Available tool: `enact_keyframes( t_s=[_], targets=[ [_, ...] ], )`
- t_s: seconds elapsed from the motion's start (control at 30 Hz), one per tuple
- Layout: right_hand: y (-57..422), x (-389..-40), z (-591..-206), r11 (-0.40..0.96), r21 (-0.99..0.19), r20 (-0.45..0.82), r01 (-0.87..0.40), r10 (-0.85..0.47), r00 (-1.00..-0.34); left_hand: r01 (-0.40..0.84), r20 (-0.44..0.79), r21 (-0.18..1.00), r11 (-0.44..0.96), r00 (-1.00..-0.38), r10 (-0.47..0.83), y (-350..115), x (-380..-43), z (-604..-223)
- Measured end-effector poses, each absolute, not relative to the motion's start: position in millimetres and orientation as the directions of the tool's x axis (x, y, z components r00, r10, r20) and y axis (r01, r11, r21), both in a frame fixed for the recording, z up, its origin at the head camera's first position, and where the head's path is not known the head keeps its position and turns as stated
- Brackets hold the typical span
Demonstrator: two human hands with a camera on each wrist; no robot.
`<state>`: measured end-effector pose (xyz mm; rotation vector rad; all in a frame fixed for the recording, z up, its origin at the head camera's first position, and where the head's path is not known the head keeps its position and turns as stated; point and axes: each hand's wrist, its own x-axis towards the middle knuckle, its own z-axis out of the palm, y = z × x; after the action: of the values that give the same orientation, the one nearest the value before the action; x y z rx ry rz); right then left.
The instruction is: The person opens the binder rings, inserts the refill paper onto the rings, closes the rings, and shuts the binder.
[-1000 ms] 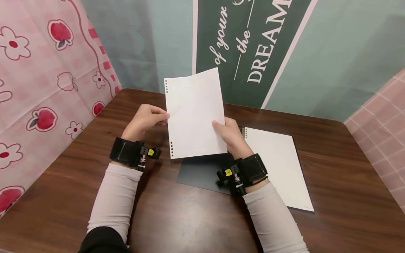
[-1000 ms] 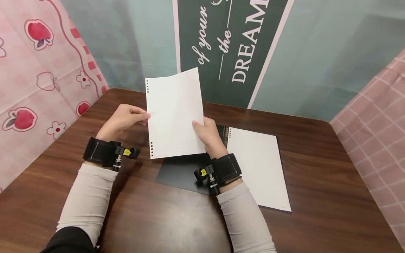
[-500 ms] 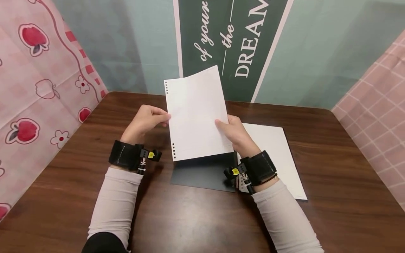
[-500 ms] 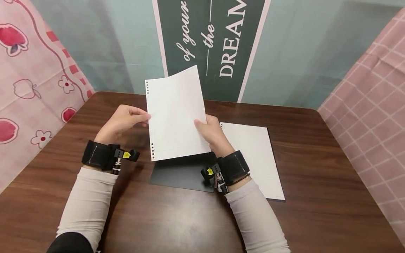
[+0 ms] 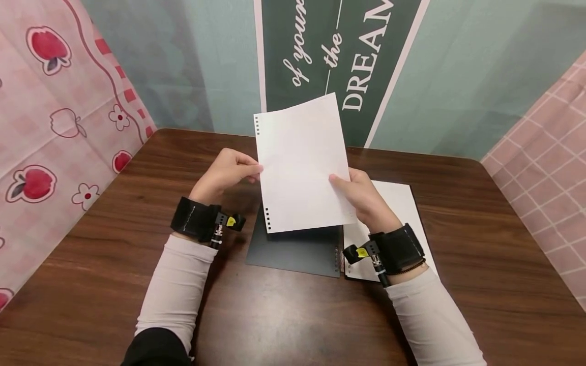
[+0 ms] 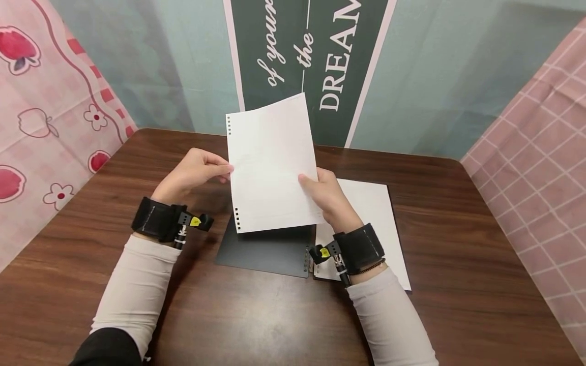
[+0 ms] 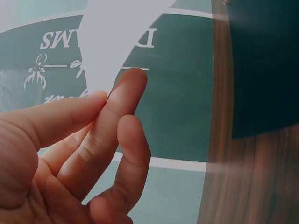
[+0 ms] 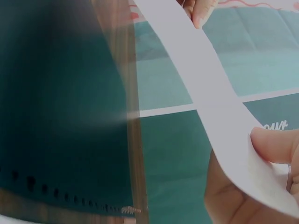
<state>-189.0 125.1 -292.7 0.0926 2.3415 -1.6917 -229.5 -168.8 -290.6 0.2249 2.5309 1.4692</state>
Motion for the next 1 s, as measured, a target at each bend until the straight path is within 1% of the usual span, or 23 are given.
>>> enact_keyframes(
  t_s=[0.13, 0.3, 0.43, 0.67, 0.83, 1.0],
  targets=[
    [134, -183, -293, 0.294, -0.936, -0.237, 0.195, -0.115, -0.965, 0.048, -0.085, 0.870, 0.490, -0.966, 0.245, -161, -228, -290],
    [144, -176, -293, 0.290, -0.940, -0.225, 0.181, -0.126, -0.966, 0.075, -0.054, 0.878, 0.474, -0.966, 0.253, -152, -225, -288],
    [155, -171, -292, 0.284, -0.944, -0.218, 0.171, -0.146, -0.965, 0.074, -0.061, 0.883, 0.464, -0.962, 0.268, -143, -223, -287],
    [175, -159, -290, 0.290, -0.944, -0.206, 0.155, -0.156, -0.966, 0.128, -0.035, 0.884, 0.449, -0.941, 0.337, -125, -223, -289],
    [192, -149, -289, 0.320, -0.936, -0.200, 0.149, -0.131, -0.971, 0.166, -0.029, 0.876, 0.453, -0.920, 0.392, -109, -225, -286],
    [207, -141, -291, 0.384, -0.911, -0.201, 0.154, -0.087, -0.976, 0.194, -0.033, 0.858, 0.476, -0.903, 0.428, -93, -224, -284]
  ],
)
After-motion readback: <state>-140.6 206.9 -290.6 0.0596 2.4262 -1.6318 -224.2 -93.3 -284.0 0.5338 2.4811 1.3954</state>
